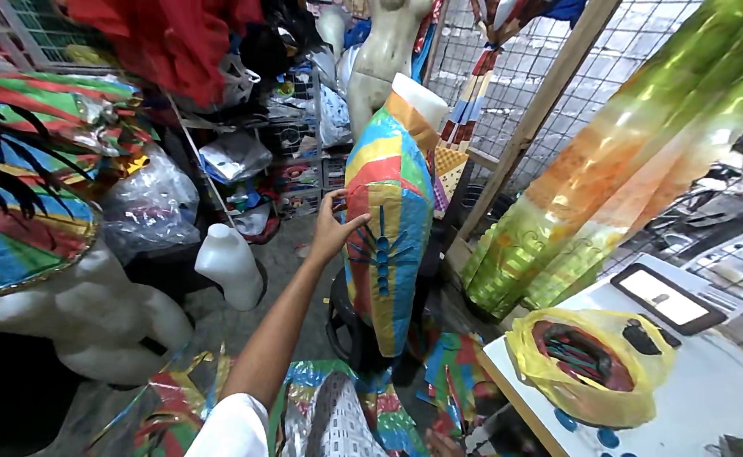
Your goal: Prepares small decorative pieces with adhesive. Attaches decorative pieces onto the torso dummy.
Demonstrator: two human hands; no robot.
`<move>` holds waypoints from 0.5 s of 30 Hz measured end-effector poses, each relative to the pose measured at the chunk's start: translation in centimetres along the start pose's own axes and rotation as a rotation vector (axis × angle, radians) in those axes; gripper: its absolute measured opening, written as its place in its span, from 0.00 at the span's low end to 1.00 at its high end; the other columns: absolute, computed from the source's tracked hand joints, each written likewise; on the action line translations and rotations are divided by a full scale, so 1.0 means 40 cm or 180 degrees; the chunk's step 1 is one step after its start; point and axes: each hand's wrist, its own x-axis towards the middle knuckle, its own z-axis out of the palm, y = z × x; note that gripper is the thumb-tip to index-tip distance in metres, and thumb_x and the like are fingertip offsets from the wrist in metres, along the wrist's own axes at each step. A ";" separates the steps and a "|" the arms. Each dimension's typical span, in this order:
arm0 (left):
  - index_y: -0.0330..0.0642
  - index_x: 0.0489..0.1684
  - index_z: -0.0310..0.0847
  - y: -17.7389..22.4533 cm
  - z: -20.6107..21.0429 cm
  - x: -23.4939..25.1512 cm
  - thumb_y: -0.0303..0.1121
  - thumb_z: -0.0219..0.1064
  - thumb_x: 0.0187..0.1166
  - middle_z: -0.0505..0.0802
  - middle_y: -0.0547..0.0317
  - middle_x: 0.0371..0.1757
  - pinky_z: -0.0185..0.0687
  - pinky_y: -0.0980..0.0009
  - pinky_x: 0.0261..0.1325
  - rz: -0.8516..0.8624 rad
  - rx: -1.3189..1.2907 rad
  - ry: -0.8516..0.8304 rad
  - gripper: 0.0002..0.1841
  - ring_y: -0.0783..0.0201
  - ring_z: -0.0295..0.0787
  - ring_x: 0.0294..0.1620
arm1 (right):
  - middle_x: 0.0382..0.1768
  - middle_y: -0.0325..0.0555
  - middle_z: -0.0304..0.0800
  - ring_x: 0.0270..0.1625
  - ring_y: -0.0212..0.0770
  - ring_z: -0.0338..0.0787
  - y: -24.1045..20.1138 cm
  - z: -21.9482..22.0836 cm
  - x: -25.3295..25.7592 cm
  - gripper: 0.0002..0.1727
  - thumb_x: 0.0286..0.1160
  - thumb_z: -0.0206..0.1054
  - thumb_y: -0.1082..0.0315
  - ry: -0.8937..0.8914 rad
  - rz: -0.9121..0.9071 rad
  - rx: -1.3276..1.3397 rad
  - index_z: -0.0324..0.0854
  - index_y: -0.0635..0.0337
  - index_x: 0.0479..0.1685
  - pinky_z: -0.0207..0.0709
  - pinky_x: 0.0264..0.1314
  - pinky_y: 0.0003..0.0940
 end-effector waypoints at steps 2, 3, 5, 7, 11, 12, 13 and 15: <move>0.37 0.82 0.65 -0.014 -0.009 0.007 0.29 0.83 0.65 0.76 0.42 0.79 0.87 0.59 0.63 -0.0119 -0.0248 -0.0295 0.41 0.54 0.83 0.70 | 0.32 0.43 0.83 0.27 0.29 0.77 -0.031 0.010 0.002 0.15 0.87 0.63 0.65 0.0011 -0.0147 -0.0134 0.82 0.71 0.54 0.71 0.30 0.25; 0.38 0.83 0.65 -0.018 -0.012 0.010 0.27 0.83 0.64 0.75 0.42 0.80 0.87 0.58 0.63 -0.0142 -0.0293 -0.0358 0.42 0.53 0.83 0.70 | 0.32 0.43 0.83 0.27 0.29 0.76 -0.053 0.018 0.001 0.15 0.87 0.63 0.65 0.0000 -0.0218 -0.0184 0.82 0.72 0.55 0.71 0.31 0.25; 0.39 0.83 0.66 -0.017 -0.013 0.017 0.25 0.85 0.61 0.73 0.41 0.81 0.88 0.57 0.62 -0.0151 -0.0276 -0.0359 0.44 0.51 0.82 0.71 | 0.30 0.43 0.84 0.26 0.29 0.77 -0.100 0.040 0.001 0.13 0.86 0.65 0.66 0.0011 -0.0407 -0.0225 0.83 0.72 0.53 0.71 0.29 0.25; 0.38 0.82 0.66 -0.019 -0.011 0.020 0.25 0.86 0.58 0.73 0.40 0.80 0.89 0.57 0.60 -0.0100 -0.0206 -0.0285 0.45 0.51 0.83 0.69 | 0.29 0.44 0.86 0.25 0.29 0.78 -0.145 0.066 -0.002 0.12 0.84 0.66 0.69 0.0005 -0.0681 -0.0284 0.84 0.72 0.49 0.73 0.29 0.25; 0.37 0.79 0.70 -0.026 -0.004 0.025 0.29 0.89 0.55 0.73 0.38 0.79 0.89 0.58 0.56 0.0045 0.0046 -0.0088 0.45 0.51 0.84 0.66 | 0.36 0.50 0.90 0.34 0.35 0.85 -0.257 0.127 -0.014 0.12 0.81 0.68 0.69 -0.0243 -0.1409 -0.0674 0.86 0.72 0.49 0.80 0.41 0.33; 0.37 0.79 0.70 -0.026 -0.001 0.026 0.30 0.89 0.55 0.72 0.38 0.80 0.88 0.58 0.57 0.0069 0.0119 -0.0079 0.45 0.50 0.84 0.66 | 0.37 0.51 0.91 0.36 0.37 0.87 -0.293 0.145 -0.021 0.11 0.80 0.69 0.69 -0.0283 -0.1677 -0.0796 0.87 0.72 0.48 0.83 0.45 0.36; 0.38 0.79 0.70 -0.024 0.001 0.027 0.30 0.89 0.55 0.72 0.38 0.80 0.88 0.58 0.57 0.0087 0.0179 -0.0081 0.46 0.50 0.84 0.66 | 0.38 0.52 0.92 0.38 0.39 0.88 -0.334 0.164 -0.032 0.11 0.80 0.69 0.69 -0.0292 -0.1994 -0.0936 0.88 0.71 0.47 0.83 0.48 0.38; 0.38 0.79 0.70 -0.022 0.005 0.029 0.31 0.90 0.54 0.73 0.38 0.79 0.88 0.58 0.57 0.0109 0.0249 -0.0080 0.46 0.51 0.84 0.65 | 0.42 0.55 0.93 0.42 0.45 0.91 -0.423 0.207 -0.054 0.11 0.79 0.69 0.68 -0.0090 -0.2905 -0.1203 0.89 0.70 0.47 0.85 0.51 0.44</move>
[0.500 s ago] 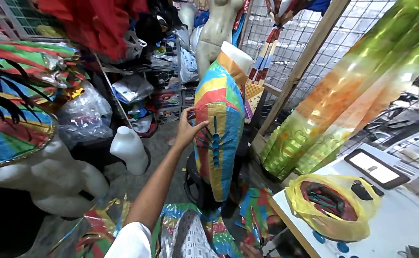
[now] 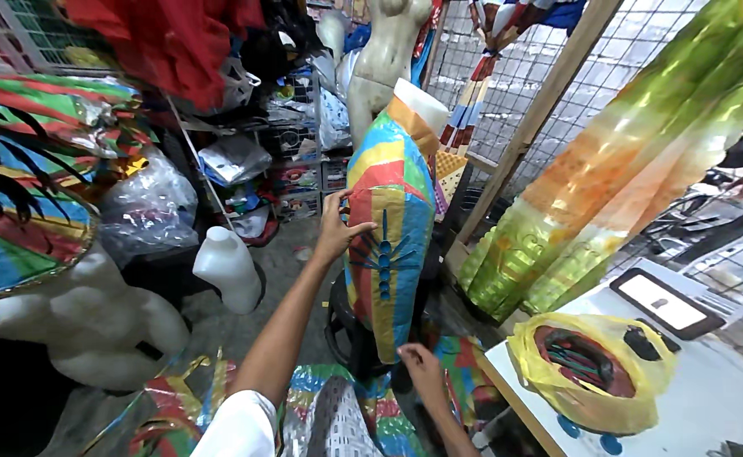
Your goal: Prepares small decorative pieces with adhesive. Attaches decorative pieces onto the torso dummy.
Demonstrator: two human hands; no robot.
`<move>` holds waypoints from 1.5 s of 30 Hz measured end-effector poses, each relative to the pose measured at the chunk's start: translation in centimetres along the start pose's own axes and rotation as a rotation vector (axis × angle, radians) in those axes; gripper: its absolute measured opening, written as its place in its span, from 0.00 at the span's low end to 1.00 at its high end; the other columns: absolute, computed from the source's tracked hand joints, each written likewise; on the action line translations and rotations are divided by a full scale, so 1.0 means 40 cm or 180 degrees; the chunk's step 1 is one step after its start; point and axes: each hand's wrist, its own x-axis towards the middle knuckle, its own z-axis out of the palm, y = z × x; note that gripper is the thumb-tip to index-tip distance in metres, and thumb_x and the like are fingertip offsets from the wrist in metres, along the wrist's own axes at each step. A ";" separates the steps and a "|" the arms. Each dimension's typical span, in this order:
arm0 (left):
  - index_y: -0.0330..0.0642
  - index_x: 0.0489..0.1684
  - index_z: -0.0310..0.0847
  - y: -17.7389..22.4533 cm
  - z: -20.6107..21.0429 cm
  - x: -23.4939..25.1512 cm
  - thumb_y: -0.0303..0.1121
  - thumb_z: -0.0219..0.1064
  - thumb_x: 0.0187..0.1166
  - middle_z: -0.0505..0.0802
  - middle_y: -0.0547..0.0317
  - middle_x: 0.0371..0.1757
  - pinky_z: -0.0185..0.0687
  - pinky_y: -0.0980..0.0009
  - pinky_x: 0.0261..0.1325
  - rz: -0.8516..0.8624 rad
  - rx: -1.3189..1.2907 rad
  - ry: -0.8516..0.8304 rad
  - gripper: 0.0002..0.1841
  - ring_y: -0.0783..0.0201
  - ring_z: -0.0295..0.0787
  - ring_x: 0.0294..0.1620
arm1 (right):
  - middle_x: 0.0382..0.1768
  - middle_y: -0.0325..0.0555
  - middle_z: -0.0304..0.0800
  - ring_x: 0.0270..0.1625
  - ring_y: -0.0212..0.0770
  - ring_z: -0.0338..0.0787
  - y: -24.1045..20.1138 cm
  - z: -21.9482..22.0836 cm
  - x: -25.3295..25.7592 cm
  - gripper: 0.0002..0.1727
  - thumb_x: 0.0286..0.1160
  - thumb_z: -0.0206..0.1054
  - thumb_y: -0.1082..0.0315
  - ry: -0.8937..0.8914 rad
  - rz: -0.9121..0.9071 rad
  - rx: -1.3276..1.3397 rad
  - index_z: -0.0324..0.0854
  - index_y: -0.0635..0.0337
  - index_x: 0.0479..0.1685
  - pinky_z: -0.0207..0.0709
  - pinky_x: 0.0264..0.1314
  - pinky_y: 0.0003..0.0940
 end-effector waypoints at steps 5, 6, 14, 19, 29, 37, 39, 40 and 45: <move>0.39 0.79 0.70 0.001 0.004 -0.002 0.32 0.89 0.55 0.73 0.37 0.78 0.88 0.58 0.55 0.0058 0.0079 -0.0012 0.45 0.50 0.83 0.66 | 0.44 0.58 0.91 0.51 0.62 0.88 -0.236 0.037 0.221 0.13 0.70 0.76 0.60 0.1443 -0.1959 -0.0934 0.94 0.62 0.42 0.80 0.55 0.58; 0.39 0.79 0.70 0.002 0.005 -0.003 0.32 0.89 0.55 0.73 0.38 0.78 0.89 0.59 0.53 0.0045 0.0089 -0.0005 0.45 0.51 0.84 0.65 | 0.45 0.59 0.89 0.52 0.64 0.86 -0.278 0.048 0.259 0.13 0.67 0.78 0.59 0.1649 -0.2093 -0.1057 0.94 0.60 0.41 0.77 0.55 0.61; 0.40 0.79 0.71 0.007 0.001 -0.005 0.32 0.88 0.57 0.72 0.39 0.79 0.86 0.60 0.61 0.0069 0.0026 -0.0018 0.43 0.51 0.80 0.70 | 0.55 0.62 0.83 0.55 0.66 0.82 -0.370 0.143 0.377 0.16 0.62 0.81 0.63 0.2054 -0.1964 -0.1350 0.91 0.59 0.48 0.71 0.56 0.63; 0.36 0.79 0.70 -0.015 -0.007 -0.005 0.40 0.65 0.84 0.77 0.40 0.76 0.84 0.62 0.61 0.0181 -0.0281 -0.0048 0.27 0.56 0.84 0.64 | 0.52 0.58 0.83 0.53 0.62 0.81 -0.375 0.146 0.386 0.10 0.67 0.78 0.62 0.2137 -0.1925 -0.1265 0.92 0.57 0.42 0.71 0.54 0.58; 0.35 0.79 0.67 -0.016 -0.020 -0.015 0.29 0.79 0.69 0.78 0.44 0.74 0.87 0.64 0.62 0.0016 -0.0720 -0.0123 0.36 0.59 0.85 0.64 | 0.52 0.61 0.81 0.54 0.64 0.80 -0.386 0.130 0.379 0.14 0.68 0.79 0.58 0.1998 -0.1585 -0.0900 0.87 0.60 0.36 0.71 0.53 0.61; 0.36 0.75 0.71 -0.021 -0.008 0.003 0.30 0.84 0.63 0.79 0.42 0.72 0.87 0.61 0.59 -0.0078 -0.0462 -0.0038 0.37 0.56 0.84 0.62 | 0.53 0.64 0.81 0.55 0.67 0.81 -0.383 0.114 0.389 0.24 0.62 0.83 0.50 0.1861 -0.1369 -0.0768 0.84 0.63 0.38 0.71 0.54 0.64; 0.34 0.74 0.71 -0.028 -0.005 0.001 0.30 0.84 0.64 0.81 0.42 0.70 0.86 0.63 0.60 -0.0034 -0.0431 0.0004 0.37 0.58 0.85 0.60 | 0.53 0.64 0.81 0.57 0.67 0.80 -0.379 0.102 0.381 0.27 0.61 0.83 0.47 0.1910 -0.1312 -0.0596 0.84 0.64 0.38 0.72 0.58 0.64; 0.33 0.74 0.70 -0.029 -0.004 -0.001 0.30 0.84 0.64 0.82 0.43 0.67 0.85 0.65 0.58 -0.0043 -0.0424 0.0022 0.36 0.60 0.85 0.57 | 0.53 0.65 0.82 0.58 0.68 0.81 -0.376 0.091 0.374 0.27 0.61 0.83 0.48 0.1970 -0.1259 -0.0457 0.84 0.65 0.39 0.73 0.60 0.65; 0.35 0.78 0.65 -0.020 0.004 -0.010 0.25 0.81 0.67 0.89 0.51 0.44 0.88 0.71 0.46 -0.0294 -0.0601 0.0007 0.37 0.69 0.89 0.38 | 0.68 0.71 0.77 0.71 0.70 0.75 -0.339 0.057 0.365 0.36 0.60 0.84 0.53 0.2361 -0.0911 0.0031 0.79 0.70 0.62 0.67 0.71 0.66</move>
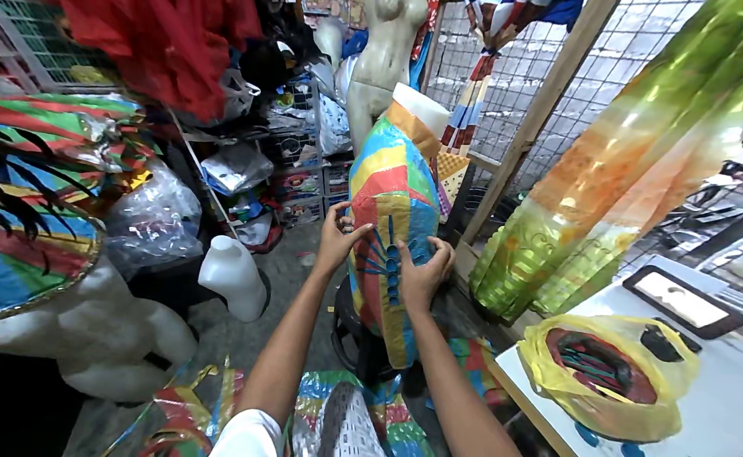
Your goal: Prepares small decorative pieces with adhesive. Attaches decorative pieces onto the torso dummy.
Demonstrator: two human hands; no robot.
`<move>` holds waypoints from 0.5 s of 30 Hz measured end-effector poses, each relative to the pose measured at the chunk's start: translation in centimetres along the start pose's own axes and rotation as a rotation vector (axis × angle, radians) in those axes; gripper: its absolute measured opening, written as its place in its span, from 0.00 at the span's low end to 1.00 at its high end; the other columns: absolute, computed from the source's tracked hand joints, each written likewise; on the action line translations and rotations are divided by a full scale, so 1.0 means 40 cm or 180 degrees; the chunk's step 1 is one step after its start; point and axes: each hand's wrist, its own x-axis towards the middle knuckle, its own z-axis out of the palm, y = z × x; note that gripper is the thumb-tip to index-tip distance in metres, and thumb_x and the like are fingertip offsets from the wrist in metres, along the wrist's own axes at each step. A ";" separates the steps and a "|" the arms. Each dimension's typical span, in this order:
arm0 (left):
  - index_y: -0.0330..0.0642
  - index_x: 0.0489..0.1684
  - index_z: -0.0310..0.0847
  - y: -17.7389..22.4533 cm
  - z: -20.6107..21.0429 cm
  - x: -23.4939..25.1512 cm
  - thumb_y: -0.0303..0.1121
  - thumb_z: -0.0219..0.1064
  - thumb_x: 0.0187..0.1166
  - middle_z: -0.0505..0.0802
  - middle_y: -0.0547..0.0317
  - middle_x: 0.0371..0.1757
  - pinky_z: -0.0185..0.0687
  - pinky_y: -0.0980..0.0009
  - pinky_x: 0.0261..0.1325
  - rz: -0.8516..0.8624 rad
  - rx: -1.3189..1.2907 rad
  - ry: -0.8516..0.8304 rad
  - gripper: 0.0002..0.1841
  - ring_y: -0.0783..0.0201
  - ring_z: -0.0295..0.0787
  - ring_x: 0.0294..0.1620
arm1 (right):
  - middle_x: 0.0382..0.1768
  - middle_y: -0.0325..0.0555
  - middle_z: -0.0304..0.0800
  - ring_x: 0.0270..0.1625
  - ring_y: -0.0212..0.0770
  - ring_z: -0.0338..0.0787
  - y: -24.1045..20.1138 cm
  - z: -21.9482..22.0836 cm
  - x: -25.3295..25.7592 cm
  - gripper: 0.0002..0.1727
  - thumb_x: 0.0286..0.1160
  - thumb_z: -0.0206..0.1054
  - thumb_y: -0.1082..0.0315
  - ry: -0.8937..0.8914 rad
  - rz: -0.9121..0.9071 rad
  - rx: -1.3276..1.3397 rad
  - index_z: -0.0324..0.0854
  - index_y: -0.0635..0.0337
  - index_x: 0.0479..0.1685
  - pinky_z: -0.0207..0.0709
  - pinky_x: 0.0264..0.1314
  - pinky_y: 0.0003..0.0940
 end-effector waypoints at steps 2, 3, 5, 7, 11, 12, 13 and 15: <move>0.35 0.79 0.64 0.006 0.005 -0.003 0.27 0.81 0.68 0.89 0.54 0.40 0.87 0.73 0.43 -0.0062 0.0041 0.0025 0.38 0.71 0.87 0.34 | 0.79 0.71 0.67 0.79 0.72 0.69 0.009 0.002 0.003 0.45 0.59 0.85 0.53 -0.0119 -0.0069 -0.0027 0.71 0.66 0.78 0.64 0.75 0.69; 0.36 0.79 0.64 0.005 0.006 -0.003 0.29 0.82 0.68 0.88 0.55 0.39 0.86 0.74 0.42 -0.0096 0.0070 0.0050 0.38 0.72 0.86 0.33 | 0.84 0.70 0.61 0.82 0.73 0.65 0.007 0.003 0.008 0.51 0.59 0.85 0.52 -0.0225 -0.0091 -0.0049 0.66 0.63 0.84 0.62 0.77 0.70; 0.36 0.79 0.64 0.003 0.009 -0.003 0.31 0.82 0.68 0.88 0.56 0.37 0.85 0.73 0.41 -0.0177 0.0113 0.0109 0.39 0.71 0.84 0.31 | 0.90 0.68 0.51 0.86 0.73 0.59 -0.004 0.011 0.026 0.59 0.56 0.87 0.50 -0.0412 -0.0161 -0.0106 0.57 0.58 0.91 0.60 0.79 0.72; 0.36 0.80 0.64 0.005 0.014 -0.004 0.33 0.83 0.68 0.87 0.56 0.36 0.83 0.72 0.39 -0.0269 0.0182 0.0163 0.40 0.71 0.81 0.29 | 0.92 0.67 0.44 0.88 0.74 0.55 -0.017 0.019 0.042 0.63 0.54 0.88 0.49 -0.0587 -0.0218 -0.0188 0.52 0.56 0.94 0.59 0.79 0.74; 0.40 0.80 0.64 0.017 0.027 -0.020 0.32 0.81 0.70 0.83 0.56 0.32 0.75 0.73 0.28 -0.0355 0.0404 0.0182 0.38 0.70 0.73 0.22 | 0.93 0.67 0.39 0.87 0.77 0.57 -0.033 0.032 0.047 0.65 0.53 0.88 0.50 -0.0727 -0.0259 -0.0384 0.49 0.50 0.96 0.64 0.75 0.77; 0.41 0.80 0.64 0.021 0.029 -0.026 0.32 0.80 0.72 0.82 0.56 0.31 0.72 0.73 0.27 -0.0369 0.0456 0.0173 0.37 0.69 0.71 0.22 | 0.93 0.67 0.39 0.87 0.77 0.57 -0.032 0.036 0.047 0.65 0.53 0.88 0.51 -0.0703 -0.0261 -0.0384 0.50 0.50 0.96 0.64 0.74 0.77; 0.42 0.80 0.64 0.022 0.030 -0.029 0.33 0.79 0.73 0.83 0.56 0.32 0.73 0.72 0.29 -0.0372 0.0486 0.0166 0.36 0.69 0.72 0.23 | 0.93 0.67 0.40 0.86 0.78 0.58 -0.032 0.038 0.049 0.64 0.53 0.89 0.51 -0.0684 -0.0253 -0.0383 0.50 0.50 0.96 0.64 0.74 0.78; 0.46 0.81 0.65 0.011 0.026 -0.034 0.33 0.79 0.74 0.84 0.57 0.31 0.73 0.72 0.28 -0.0376 0.0510 0.0125 0.35 0.69 0.72 0.22 | 0.94 0.67 0.39 0.85 0.78 0.59 -0.029 0.039 0.054 0.65 0.54 0.88 0.50 -0.0689 -0.0229 -0.0408 0.49 0.49 0.96 0.64 0.72 0.78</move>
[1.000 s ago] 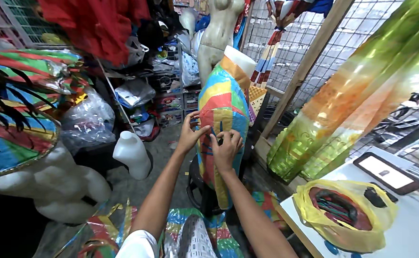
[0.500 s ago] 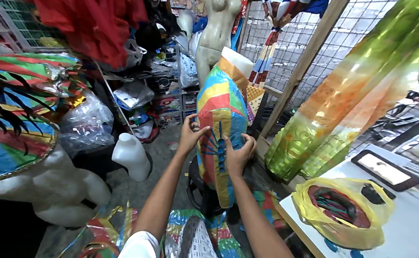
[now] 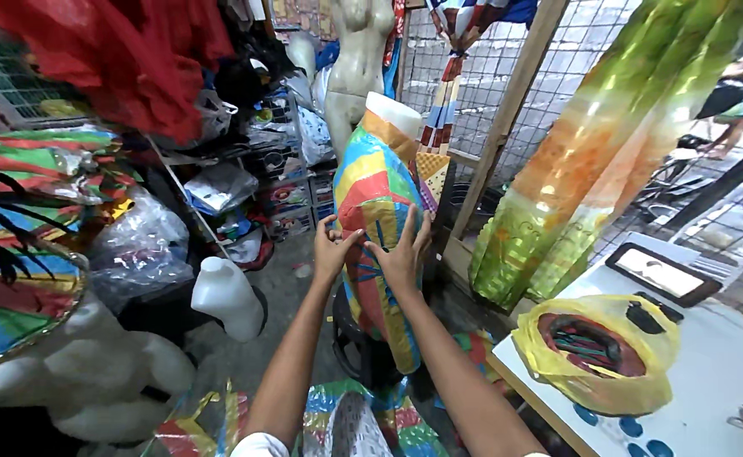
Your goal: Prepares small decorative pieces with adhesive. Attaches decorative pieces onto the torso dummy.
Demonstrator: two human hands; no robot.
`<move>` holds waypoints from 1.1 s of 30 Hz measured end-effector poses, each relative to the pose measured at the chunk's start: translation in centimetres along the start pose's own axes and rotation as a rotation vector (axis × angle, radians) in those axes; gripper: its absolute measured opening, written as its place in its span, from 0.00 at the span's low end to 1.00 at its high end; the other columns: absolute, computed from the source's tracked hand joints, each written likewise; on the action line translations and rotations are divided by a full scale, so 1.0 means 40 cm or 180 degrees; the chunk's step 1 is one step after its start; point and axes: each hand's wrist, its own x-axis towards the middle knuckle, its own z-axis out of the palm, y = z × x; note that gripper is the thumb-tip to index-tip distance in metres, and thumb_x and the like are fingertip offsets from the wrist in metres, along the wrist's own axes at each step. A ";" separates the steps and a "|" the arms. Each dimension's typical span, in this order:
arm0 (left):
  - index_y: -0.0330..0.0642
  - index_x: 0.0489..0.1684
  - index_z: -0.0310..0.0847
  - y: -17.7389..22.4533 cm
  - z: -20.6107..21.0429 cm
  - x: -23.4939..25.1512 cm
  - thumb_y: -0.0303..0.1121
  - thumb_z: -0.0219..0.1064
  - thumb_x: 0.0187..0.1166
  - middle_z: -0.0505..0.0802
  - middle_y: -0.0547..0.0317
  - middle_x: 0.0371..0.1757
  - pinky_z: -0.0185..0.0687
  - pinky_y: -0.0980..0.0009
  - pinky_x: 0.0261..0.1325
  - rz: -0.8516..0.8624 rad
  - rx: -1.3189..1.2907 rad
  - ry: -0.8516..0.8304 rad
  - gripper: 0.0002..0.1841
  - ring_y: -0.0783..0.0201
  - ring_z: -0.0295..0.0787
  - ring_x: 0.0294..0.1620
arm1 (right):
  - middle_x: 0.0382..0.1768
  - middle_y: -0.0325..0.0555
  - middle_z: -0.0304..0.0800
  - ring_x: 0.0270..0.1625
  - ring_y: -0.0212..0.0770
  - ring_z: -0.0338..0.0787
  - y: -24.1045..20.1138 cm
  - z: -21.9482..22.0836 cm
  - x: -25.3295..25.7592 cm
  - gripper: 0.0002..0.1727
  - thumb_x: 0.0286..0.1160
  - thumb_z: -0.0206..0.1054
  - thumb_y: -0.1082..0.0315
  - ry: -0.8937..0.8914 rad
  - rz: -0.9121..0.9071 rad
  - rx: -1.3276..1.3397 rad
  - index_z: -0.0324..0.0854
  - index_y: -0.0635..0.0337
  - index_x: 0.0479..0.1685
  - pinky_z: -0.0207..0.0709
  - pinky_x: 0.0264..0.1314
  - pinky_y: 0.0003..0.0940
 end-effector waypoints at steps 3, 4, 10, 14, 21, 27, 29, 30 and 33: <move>0.45 0.80 0.65 -0.019 -0.013 0.001 0.30 0.78 0.73 0.89 0.58 0.40 0.83 0.71 0.38 -0.0007 -0.0249 -0.0252 0.35 0.71 0.82 0.30 | 0.93 0.67 0.40 0.84 0.78 0.60 0.008 0.000 0.010 0.66 0.52 0.88 0.48 0.0001 0.0050 -0.0070 0.48 0.48 0.96 0.66 0.71 0.77; 0.42 0.78 0.67 -0.026 -0.016 0.003 0.27 0.78 0.73 0.89 0.58 0.40 0.84 0.71 0.40 0.0005 -0.0314 -0.0304 0.33 0.71 0.83 0.32 | 0.93 0.67 0.41 0.83 0.78 0.62 0.012 0.001 0.015 0.67 0.50 0.89 0.47 0.0021 0.0053 -0.0091 0.48 0.48 0.96 0.66 0.70 0.77; 0.34 0.57 0.80 -0.026 -0.031 0.000 0.25 0.76 0.73 0.91 0.57 0.42 0.84 0.74 0.42 0.0010 -0.0121 -0.0384 0.17 0.73 0.86 0.35 | 0.92 0.67 0.46 0.83 0.77 0.63 0.009 0.010 0.021 0.69 0.48 0.91 0.50 0.0087 0.0137 -0.0033 0.47 0.47 0.97 0.69 0.70 0.75; 0.35 0.56 0.80 -0.020 -0.025 0.003 0.25 0.76 0.74 0.91 0.59 0.40 0.81 0.76 0.38 -0.0011 -0.0056 -0.0395 0.15 0.76 0.84 0.32 | 0.90 0.69 0.47 0.81 0.77 0.65 0.016 0.020 0.024 0.69 0.48 0.91 0.50 0.0218 0.0093 -0.0075 0.48 0.47 0.96 0.70 0.67 0.75; 0.34 0.75 0.69 -0.022 -0.028 0.013 0.34 0.81 0.69 0.87 0.48 0.55 0.84 0.66 0.48 0.0372 0.0280 -0.0245 0.35 0.66 0.85 0.43 | 0.91 0.66 0.47 0.83 0.73 0.65 0.019 0.021 0.016 0.68 0.45 0.92 0.52 0.0212 0.0052 0.0132 0.51 0.49 0.95 0.69 0.72 0.73; 0.29 0.68 0.66 0.004 0.003 0.050 0.35 0.80 0.70 0.80 0.54 0.45 0.79 0.73 0.46 0.0455 0.0520 -0.0082 0.33 0.73 0.77 0.39 | 0.91 0.66 0.52 0.83 0.70 0.67 0.026 0.016 0.006 0.62 0.47 0.91 0.54 0.0262 0.0029 0.0362 0.60 0.51 0.92 0.72 0.74 0.67; 0.29 0.66 0.65 0.006 0.015 0.052 0.32 0.79 0.69 0.77 0.57 0.44 0.77 0.76 0.45 0.0430 0.0417 -0.0011 0.32 0.75 0.75 0.38 | 0.91 0.65 0.51 0.82 0.69 0.68 0.015 0.009 0.009 0.60 0.52 0.89 0.54 0.0181 0.0221 0.0326 0.58 0.47 0.94 0.72 0.74 0.65; 0.28 0.66 0.65 0.006 0.018 0.051 0.31 0.79 0.69 0.78 0.56 0.46 0.77 0.76 0.47 0.0413 0.0354 0.0020 0.32 0.75 0.75 0.40 | 0.91 0.65 0.51 0.82 0.69 0.68 0.008 0.009 0.011 0.60 0.54 0.88 0.53 0.0169 0.0313 0.0300 0.57 0.46 0.94 0.71 0.74 0.65; 0.29 0.65 0.66 0.007 0.025 0.047 0.30 0.79 0.70 0.78 0.56 0.46 0.77 0.77 0.47 0.0285 0.0293 0.0091 0.30 0.76 0.76 0.41 | 0.91 0.65 0.50 0.81 0.70 0.68 -0.006 0.023 0.014 0.61 0.55 0.87 0.51 0.0172 0.0495 0.0189 0.55 0.42 0.95 0.68 0.73 0.68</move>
